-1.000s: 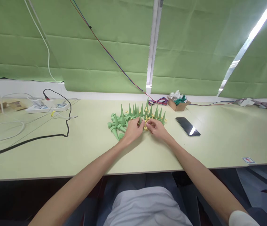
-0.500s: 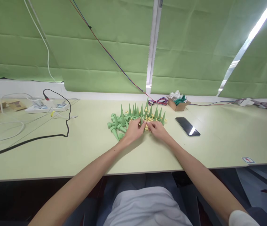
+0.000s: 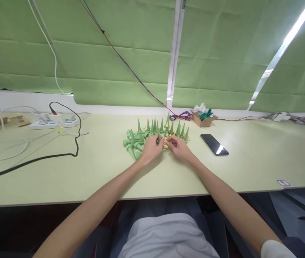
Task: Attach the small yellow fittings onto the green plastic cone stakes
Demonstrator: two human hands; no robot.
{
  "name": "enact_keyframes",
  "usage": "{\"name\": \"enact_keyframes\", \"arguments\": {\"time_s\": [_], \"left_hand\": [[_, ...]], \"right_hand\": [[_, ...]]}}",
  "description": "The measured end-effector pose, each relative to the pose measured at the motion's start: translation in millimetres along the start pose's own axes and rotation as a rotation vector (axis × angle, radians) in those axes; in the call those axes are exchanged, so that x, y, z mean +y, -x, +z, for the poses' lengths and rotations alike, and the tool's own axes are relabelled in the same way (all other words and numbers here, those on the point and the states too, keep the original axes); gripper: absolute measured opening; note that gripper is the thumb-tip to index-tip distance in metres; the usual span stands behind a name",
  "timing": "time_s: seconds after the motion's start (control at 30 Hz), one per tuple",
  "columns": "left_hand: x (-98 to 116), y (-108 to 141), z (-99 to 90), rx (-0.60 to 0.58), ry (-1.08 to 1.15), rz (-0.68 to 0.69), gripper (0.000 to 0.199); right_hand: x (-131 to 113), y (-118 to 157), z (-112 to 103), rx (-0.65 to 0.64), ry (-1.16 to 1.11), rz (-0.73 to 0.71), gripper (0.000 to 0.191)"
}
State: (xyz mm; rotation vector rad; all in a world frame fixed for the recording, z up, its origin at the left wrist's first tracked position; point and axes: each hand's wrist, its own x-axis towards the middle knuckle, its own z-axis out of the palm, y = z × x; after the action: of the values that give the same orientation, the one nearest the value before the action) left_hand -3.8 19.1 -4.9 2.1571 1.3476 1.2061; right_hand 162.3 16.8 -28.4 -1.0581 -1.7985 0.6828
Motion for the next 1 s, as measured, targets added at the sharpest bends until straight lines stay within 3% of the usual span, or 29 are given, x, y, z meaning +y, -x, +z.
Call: {"name": "enact_keyframes", "arguments": {"time_s": [0.9, 1.0], "left_hand": [[-1.1, 1.7, -0.9, -0.107, 0.113, 0.055, 0.025], [2.6, 1.6, -2.2, -0.124, 0.172, 0.005, 0.023]], "right_hand": [[2.7, -3.1, -5.1, 0.007, 0.223, -0.056, 0.042], [1.7, -3.2, -4.6, 0.02, 0.218, -0.051, 0.045]]}}
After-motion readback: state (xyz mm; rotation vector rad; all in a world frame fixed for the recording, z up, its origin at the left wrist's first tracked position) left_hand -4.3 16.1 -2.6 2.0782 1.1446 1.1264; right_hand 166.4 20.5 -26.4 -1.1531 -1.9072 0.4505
